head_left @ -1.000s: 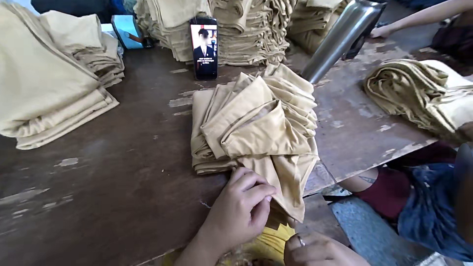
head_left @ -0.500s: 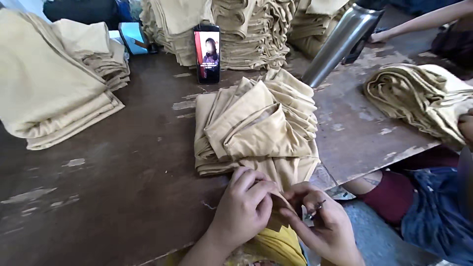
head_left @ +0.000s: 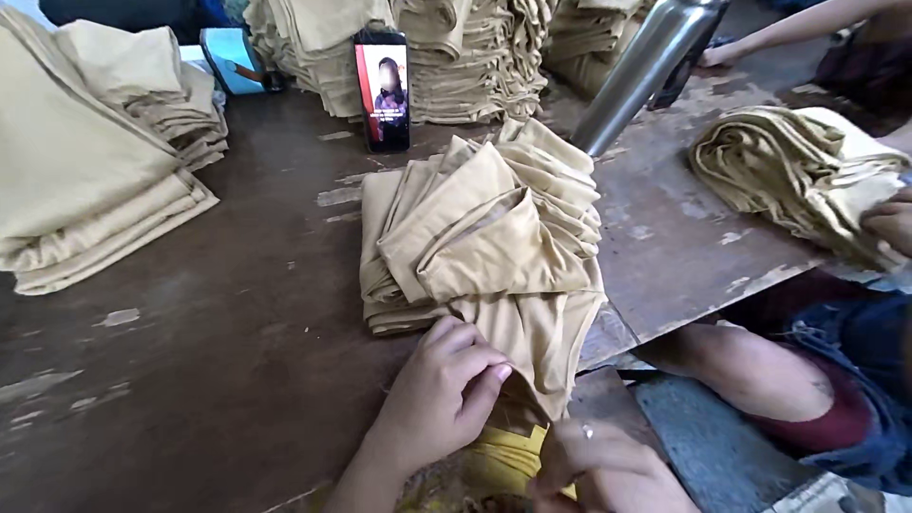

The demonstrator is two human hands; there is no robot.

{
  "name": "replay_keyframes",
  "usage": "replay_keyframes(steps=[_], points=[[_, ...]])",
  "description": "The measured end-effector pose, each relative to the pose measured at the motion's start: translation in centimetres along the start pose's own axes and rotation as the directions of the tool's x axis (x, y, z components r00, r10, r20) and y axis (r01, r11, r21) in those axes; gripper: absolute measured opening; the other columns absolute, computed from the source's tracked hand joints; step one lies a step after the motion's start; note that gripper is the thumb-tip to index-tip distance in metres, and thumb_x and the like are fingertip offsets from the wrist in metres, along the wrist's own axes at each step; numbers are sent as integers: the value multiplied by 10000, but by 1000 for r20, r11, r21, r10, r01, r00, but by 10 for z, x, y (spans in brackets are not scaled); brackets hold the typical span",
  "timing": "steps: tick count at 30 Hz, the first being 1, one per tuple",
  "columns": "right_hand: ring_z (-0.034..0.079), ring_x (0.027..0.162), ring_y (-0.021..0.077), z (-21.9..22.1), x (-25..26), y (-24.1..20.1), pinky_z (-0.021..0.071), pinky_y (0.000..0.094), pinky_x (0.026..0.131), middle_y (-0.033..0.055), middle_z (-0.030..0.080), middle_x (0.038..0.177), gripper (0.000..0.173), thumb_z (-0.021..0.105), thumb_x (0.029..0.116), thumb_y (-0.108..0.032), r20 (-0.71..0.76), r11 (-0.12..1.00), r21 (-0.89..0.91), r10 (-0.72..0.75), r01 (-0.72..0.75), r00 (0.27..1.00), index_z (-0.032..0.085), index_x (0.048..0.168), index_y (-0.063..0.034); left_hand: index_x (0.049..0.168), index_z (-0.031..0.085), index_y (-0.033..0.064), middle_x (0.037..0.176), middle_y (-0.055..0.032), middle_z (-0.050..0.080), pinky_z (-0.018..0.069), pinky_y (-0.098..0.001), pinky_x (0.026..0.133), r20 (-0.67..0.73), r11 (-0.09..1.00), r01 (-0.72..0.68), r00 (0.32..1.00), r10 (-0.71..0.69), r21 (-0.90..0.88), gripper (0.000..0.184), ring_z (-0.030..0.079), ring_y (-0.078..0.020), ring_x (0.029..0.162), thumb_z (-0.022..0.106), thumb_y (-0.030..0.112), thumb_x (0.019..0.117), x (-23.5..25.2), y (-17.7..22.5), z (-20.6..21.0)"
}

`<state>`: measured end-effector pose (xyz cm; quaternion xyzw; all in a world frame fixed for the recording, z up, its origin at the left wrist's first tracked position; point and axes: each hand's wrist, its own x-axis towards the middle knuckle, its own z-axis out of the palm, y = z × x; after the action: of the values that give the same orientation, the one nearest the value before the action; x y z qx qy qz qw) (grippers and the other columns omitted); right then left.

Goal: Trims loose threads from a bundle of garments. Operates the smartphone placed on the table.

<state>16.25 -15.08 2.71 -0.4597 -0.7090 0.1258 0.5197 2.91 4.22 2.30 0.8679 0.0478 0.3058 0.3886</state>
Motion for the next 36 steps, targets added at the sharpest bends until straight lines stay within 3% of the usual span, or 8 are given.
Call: replay_keyframes(steps=[3, 8, 15, 21, 24, 27, 30, 36], points=[[681, 847, 184, -1, -1, -2, 559, 290, 779, 102, 692, 884, 198, 679, 991, -114, 115, 984, 177, -9, -12, 993, 563, 839, -62, 946, 772, 97, 875, -17, 672, 466, -246, 893, -62, 999, 24, 998, -23, 31, 258, 596, -123, 971, 573, 243, 1020, 1, 2, 3], [611, 885, 12, -3, 11, 12, 519, 154, 758, -25, 604, 977, 354, 770, 919, -391, -264, 960, -191, 148, -202, 953, 502, 907, -160, 894, 769, 110, 856, -13, 668, 473, -229, 879, -127, 996, 3, 992, 8, 84, 198, 601, -116, 946, 693, 277, 967, 3, 5, 10], [624, 838, 13, -13, 22, 22, 529, 143, 722, -12, 619, 940, 173, 675, 975, -168, -324, 985, -95, 105, -142, 940, 509, 938, -134, 913, 733, 47, 925, -100, 673, 516, -140, 839, -437, 966, 118, 899, -6, 229, 100, 644, -85, 916, 681, 35, 827, 1, 2, 9], [599, 809, -49, -34, 36, 46, 502, 105, 703, -90, 621, 924, 132, 676, 973, -192, -486, 970, -166, 78, -179, 871, 547, 945, -185, 989, 790, 43, 986, -77, 759, 564, -155, 854, -276, 965, 253, 935, -224, 72, 143, 713, -40, 926, 688, 79, 896, -14, 0, 5], [548, 729, 14, -17, 40, 72, 470, 151, 659, 24, 581, 826, 151, 649, 946, -134, -530, 879, -357, 86, -315, 843, 548, 871, -51, 1158, 704, -45, 1030, -69, 747, 577, -162, 796, -229, 914, 349, 891, -392, -207, 233, 704, -14, 883, 629, 76, 974, -12, -2, 12], [580, 668, 145, 7, 37, 85, 505, 271, 602, 114, 610, 775, 144, 648, 894, -117, -361, 778, -438, 306, -450, 881, 635, 866, 23, 1324, 517, -79, 1060, -77, 709, 613, -271, 783, -101, 569, 381, 762, -640, -729, 339, 713, -105, 875, 546, -20, 992, -3, 6, 9], [477, 666, 18, 12, 30, 75, 407, 137, 605, 32, 541, 758, 263, 724, 872, -235, -257, 851, -291, 371, -438, 892, 572, 842, -23, 1349, 434, 5, 1080, -78, 705, 620, -330, 831, -30, 291, 270, 684, -729, -918, 376, 729, -159, 912, 499, -63, 985, -2, 10, 12], [602, 775, 18, 17, 32, 60, 520, 148, 659, 31, 645, 956, 275, 775, 888, -204, -343, 968, -45, 216, -246, 914, 552, 999, -87, 1137, 658, 65, 1083, -3, 720, 611, -305, 855, -226, 511, 140, 777, -587, -848, 227, 709, -105, 947, 629, -52, 945, -17, 1, 27]])
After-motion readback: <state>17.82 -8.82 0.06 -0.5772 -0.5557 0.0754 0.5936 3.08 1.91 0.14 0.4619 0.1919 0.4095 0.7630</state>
